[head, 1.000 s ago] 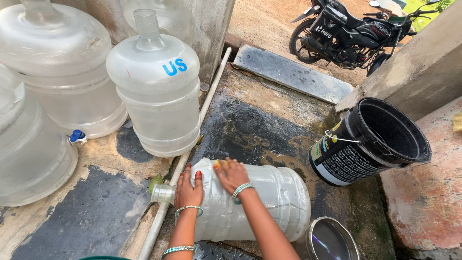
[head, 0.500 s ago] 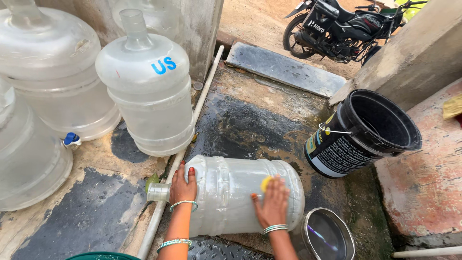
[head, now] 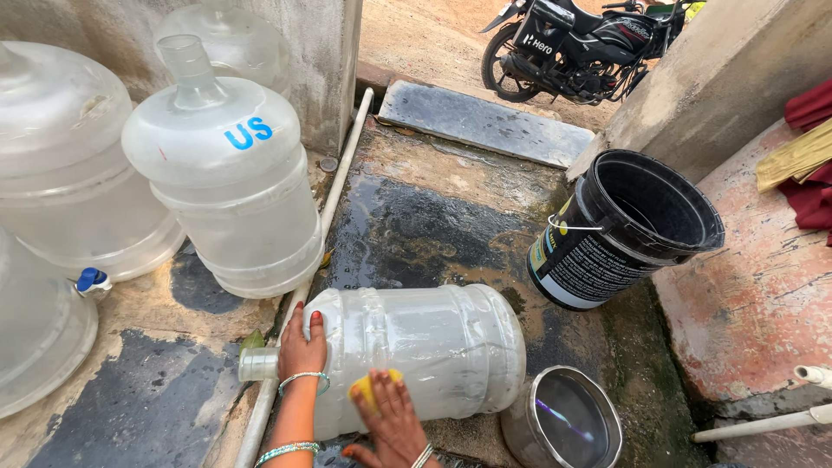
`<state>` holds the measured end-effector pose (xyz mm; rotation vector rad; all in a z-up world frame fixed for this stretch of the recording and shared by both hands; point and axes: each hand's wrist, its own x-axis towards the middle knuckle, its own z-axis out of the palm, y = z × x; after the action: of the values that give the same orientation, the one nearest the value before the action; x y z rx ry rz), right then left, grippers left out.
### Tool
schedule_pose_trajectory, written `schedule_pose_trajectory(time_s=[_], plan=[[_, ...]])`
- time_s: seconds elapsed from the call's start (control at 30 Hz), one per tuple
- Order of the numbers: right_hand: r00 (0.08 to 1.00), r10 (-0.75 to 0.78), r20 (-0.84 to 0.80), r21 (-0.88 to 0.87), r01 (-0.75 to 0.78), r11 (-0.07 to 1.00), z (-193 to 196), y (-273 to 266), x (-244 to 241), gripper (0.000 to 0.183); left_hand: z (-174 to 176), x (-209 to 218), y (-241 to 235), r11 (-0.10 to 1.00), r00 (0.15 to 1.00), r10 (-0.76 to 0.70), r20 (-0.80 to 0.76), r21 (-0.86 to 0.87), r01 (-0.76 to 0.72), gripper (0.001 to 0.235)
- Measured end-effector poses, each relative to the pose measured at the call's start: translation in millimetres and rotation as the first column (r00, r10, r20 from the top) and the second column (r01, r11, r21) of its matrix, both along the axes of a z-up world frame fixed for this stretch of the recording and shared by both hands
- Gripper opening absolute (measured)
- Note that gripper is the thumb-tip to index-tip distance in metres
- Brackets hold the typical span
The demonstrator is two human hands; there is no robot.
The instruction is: The person scrubs the exterior of a large plastic water dispenser with a yellow sponge. They rotate the dispenser to clean different sides and then lift it to inspect the surface.
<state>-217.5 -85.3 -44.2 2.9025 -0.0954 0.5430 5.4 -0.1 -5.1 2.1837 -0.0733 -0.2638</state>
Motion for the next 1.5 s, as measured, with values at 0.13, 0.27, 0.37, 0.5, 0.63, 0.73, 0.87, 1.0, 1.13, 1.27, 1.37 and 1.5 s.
schedule_pose_trajectory(time_s=[0.13,0.27,0.37,0.5,0.63,0.73,0.87,1.0,1.13,1.27,1.37,1.5], plan=[[0.998,-0.044,-0.037,-0.075,0.041,0.996,-20,-32,-10,0.092,-2,2,2,0.999,0.999,-0.012,0.046,-0.042,0.014,0.062],[0.823,-0.523,0.222,0.167,0.497,0.852,-28,-124,-57,0.08,2,0,3,0.999,0.999,-0.014,0.043,-0.03,0.016,0.061],[0.644,-0.75,0.151,0.503,0.603,0.619,-28,-167,-97,0.093,4,-1,4,1.0,1.0,-0.008,-0.001,-0.023,0.008,0.061],[0.533,-0.84,-0.101,0.74,0.604,0.294,-31,-197,-96,0.088,-5,-4,12,0.983,0.996,0.012,-0.089,-0.179,-0.028,0.061],[0.542,-0.818,-0.191,0.799,0.57,0.191,-27,-208,-80,0.086,-21,-16,24,0.953,0.994,0.042,-0.096,-0.294,-0.069,0.069],[0.495,-0.83,-0.257,0.75,0.644,0.152,-15,-213,-81,0.091,-21,-20,24,0.969,0.996,-0.036,0.077,-0.24,0.054,0.08],[0.402,-0.857,-0.323,0.746,0.665,0.031,13,-217,-73,0.098,-1,-4,19,0.964,0.972,-0.192,0.138,-0.157,0.213,0.088],[0.463,-0.834,-0.301,0.747,0.658,0.096,39,-210,-64,0.106,8,-7,12,0.975,0.974,-0.218,0.065,0.057,0.214,0.069],[0.561,-0.793,-0.24,0.588,0.734,0.341,64,-178,-43,0.103,7,-9,8,0.985,0.975,-0.171,0.142,0.06,0.164,0.062],[0.828,-0.542,-0.144,0.346,0.555,0.756,83,-100,6,0.102,4,-11,4,0.989,0.98,-0.145,0.137,0.053,0.139,0.059],[0.979,-0.133,-0.157,0.358,0.182,0.916,93,-17,32,0.109,5,-10,2,0.99,0.974,-0.143,0.174,0.029,0.14,0.058],[0.99,-0.121,0.071,-0.108,0.129,0.986,92,17,40,0.099,4,-11,3,0.988,0.967,-0.152,0.204,0.005,0.154,0.056]])
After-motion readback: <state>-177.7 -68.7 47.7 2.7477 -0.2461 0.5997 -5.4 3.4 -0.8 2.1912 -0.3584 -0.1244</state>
